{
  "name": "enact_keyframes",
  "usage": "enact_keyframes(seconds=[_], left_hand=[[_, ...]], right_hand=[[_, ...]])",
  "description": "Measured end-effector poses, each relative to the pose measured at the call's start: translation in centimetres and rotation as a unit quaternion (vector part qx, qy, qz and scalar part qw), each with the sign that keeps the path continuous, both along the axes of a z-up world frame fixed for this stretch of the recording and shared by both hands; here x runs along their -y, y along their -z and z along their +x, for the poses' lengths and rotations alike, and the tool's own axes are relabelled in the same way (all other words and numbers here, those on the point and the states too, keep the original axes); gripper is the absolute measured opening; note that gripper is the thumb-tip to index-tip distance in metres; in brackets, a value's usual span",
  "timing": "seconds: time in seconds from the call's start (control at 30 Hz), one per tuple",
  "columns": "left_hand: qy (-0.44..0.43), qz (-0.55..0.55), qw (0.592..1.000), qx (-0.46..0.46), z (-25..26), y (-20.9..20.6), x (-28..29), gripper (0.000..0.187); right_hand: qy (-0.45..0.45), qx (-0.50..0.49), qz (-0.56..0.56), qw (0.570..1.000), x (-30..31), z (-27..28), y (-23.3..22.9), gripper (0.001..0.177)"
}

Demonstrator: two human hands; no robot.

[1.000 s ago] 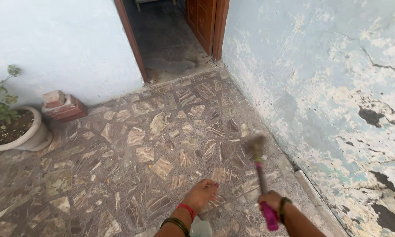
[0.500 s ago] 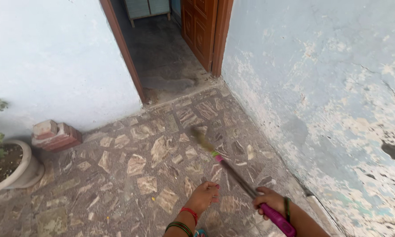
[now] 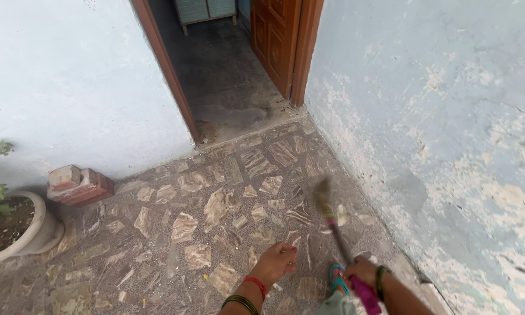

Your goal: The person sweeps the tiled floor of an outdoor terrace and a set of stairs using a long-handled broom.

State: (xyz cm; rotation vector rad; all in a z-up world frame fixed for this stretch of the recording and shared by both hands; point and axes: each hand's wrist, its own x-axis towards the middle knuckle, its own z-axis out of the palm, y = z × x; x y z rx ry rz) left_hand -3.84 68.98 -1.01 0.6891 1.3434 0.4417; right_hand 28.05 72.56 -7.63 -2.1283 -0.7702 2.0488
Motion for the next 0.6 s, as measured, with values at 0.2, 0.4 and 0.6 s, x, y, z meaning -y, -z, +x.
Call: enact_keyframes(seconds=[0.2,0.4,0.6], left_hand=[[-0.062,0.048,0.997,0.018,2.1,0.5,-5.1,0.042],[-0.089,0.031,0.996,-0.009,6.5,-2.8,-12.1,0.046],[-0.147,0.063,0.987,-0.012,11.7,-4.7,-16.1,0.045]], right_hand=[[-0.144,-0.1,0.0,0.984,-6.6,-0.5,-2.0,0.068],[-0.109,-0.137,-0.014,0.984,-17.2,4.8,-5.0,0.066],[-0.101,-0.147,0.043,0.983,-27.4,10.4,-1.4,0.033]])
